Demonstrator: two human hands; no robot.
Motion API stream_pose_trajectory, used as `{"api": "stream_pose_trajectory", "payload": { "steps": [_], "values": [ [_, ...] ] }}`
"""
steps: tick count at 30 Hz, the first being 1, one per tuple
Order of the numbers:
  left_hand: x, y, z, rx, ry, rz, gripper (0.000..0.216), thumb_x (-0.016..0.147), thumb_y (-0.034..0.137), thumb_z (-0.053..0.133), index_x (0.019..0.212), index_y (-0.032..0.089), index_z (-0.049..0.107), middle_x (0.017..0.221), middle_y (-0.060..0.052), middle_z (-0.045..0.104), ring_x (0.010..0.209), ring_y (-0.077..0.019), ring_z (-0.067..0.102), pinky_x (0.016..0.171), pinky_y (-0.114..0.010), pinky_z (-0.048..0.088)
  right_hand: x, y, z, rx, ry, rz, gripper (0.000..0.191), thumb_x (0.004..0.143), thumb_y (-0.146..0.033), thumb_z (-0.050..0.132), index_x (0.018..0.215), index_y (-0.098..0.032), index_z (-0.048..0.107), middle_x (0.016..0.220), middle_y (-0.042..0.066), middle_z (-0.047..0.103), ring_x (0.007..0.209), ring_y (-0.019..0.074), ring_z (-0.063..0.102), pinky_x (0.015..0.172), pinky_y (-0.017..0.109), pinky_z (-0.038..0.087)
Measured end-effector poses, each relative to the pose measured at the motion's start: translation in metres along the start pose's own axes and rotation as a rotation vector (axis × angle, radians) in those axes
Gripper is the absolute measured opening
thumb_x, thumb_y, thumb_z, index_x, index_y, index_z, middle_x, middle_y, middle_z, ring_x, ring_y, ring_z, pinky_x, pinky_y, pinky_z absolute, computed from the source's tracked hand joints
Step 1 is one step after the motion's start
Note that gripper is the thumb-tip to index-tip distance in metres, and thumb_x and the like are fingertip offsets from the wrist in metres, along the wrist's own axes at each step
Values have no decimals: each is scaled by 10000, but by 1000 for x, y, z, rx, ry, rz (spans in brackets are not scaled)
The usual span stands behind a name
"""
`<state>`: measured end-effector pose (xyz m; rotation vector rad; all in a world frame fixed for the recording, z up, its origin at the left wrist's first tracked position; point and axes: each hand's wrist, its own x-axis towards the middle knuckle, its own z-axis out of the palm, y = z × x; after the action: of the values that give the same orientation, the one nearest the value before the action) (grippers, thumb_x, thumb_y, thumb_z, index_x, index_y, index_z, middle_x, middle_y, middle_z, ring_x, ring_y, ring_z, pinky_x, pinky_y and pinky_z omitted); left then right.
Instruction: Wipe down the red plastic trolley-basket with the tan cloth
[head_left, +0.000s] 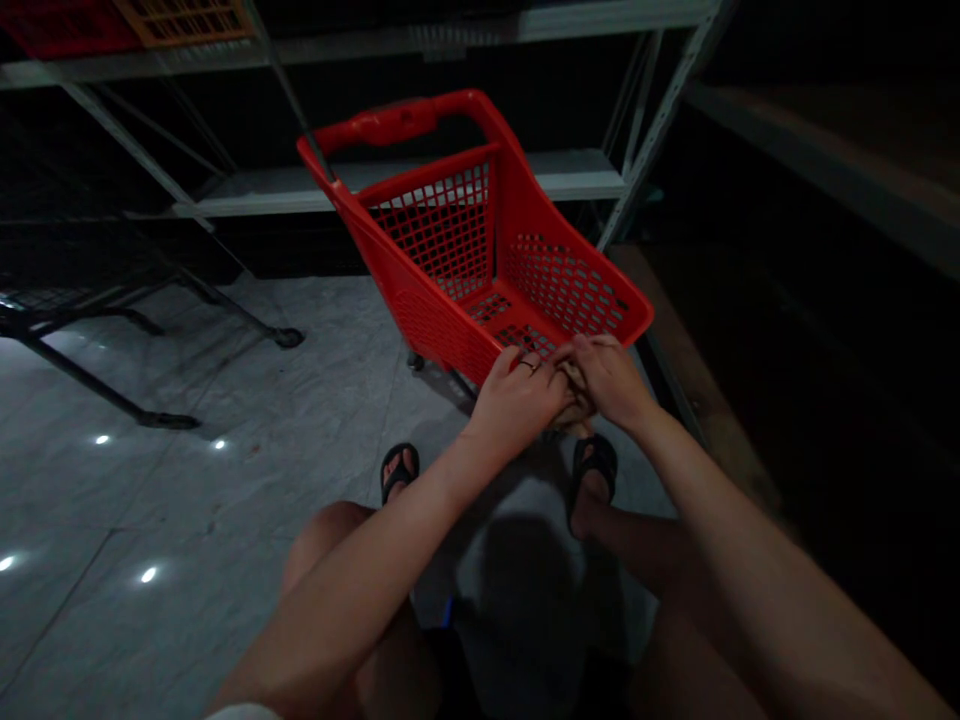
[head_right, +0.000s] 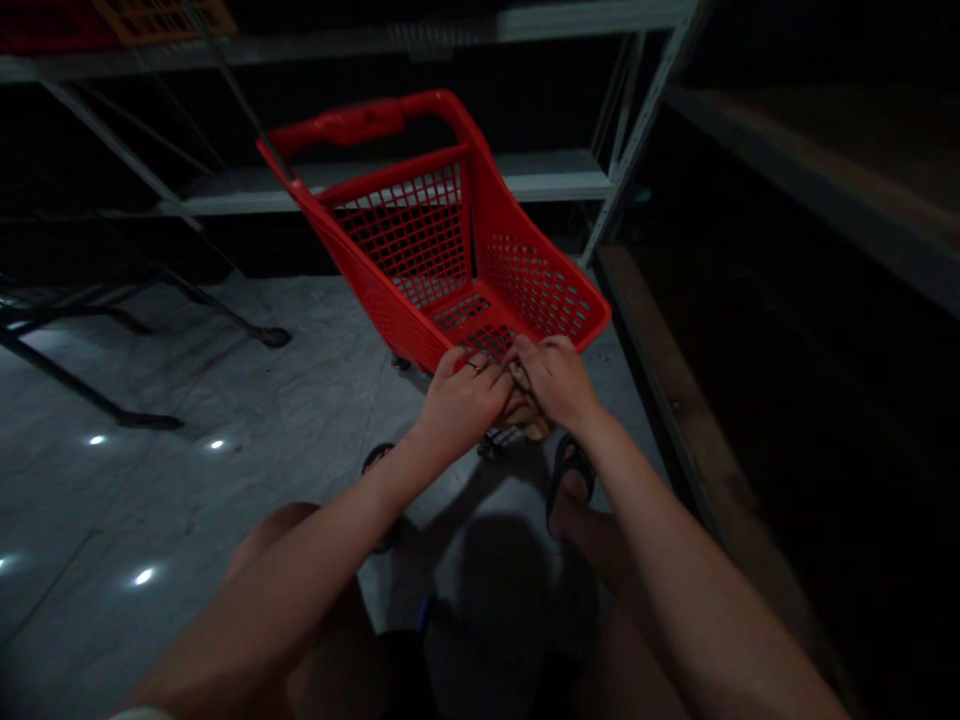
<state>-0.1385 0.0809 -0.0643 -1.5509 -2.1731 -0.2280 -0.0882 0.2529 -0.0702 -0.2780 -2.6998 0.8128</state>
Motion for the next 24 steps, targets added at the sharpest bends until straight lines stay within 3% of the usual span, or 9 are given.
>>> {"api": "stream_pose_trajectory", "payload": {
  "steps": [6,11,15,19,22,24],
  "values": [
    [-20,-23,-11,21,27,103,222,1069,416,533,1107,305,722,1089,-17,778,1180,-209,655,1091,-433,424,-24,3,-26,196,-9,26,831,994,-791,178,946,-254,810,719,75,734,832,272,707,834,417,524],
    [-26,-53,-12,96,140,157,248,1055,218,548,1092,403,709,1095,68,781,1187,-181,661,1065,-462,391,-34,11,-39,379,-107,2,781,959,-836,284,1142,-243,759,702,61,733,718,266,714,759,408,542],
    [-27,-77,-13,116,123,122,231,1066,228,538,1129,390,691,1162,63,777,1209,-186,653,1061,-482,386,-29,23,-43,459,-156,12,757,955,-838,324,1030,-217,750,640,47,728,638,243,709,721,377,542],
    [-36,-118,-17,86,93,-86,219,1081,309,513,1206,367,685,1243,25,766,1267,-241,626,1078,-533,376,-17,33,-42,356,-144,1,716,995,-773,321,893,-210,752,641,51,731,635,221,694,723,351,518],
    [-43,-143,-23,-5,105,-149,301,1095,332,457,1313,335,665,1328,15,744,1295,-257,621,1100,-522,404,-13,30,-36,92,-84,-43,602,1049,-619,348,872,-220,762,700,55,751,691,216,676,825,376,492],
    [-43,-146,-26,-123,141,-205,412,1092,295,414,1479,300,557,1408,-16,706,1243,-244,655,1090,-477,461,-15,18,-31,-121,-68,-97,513,1063,-503,388,873,-214,767,775,69,774,763,225,677,899,400,460]
  ]
}}
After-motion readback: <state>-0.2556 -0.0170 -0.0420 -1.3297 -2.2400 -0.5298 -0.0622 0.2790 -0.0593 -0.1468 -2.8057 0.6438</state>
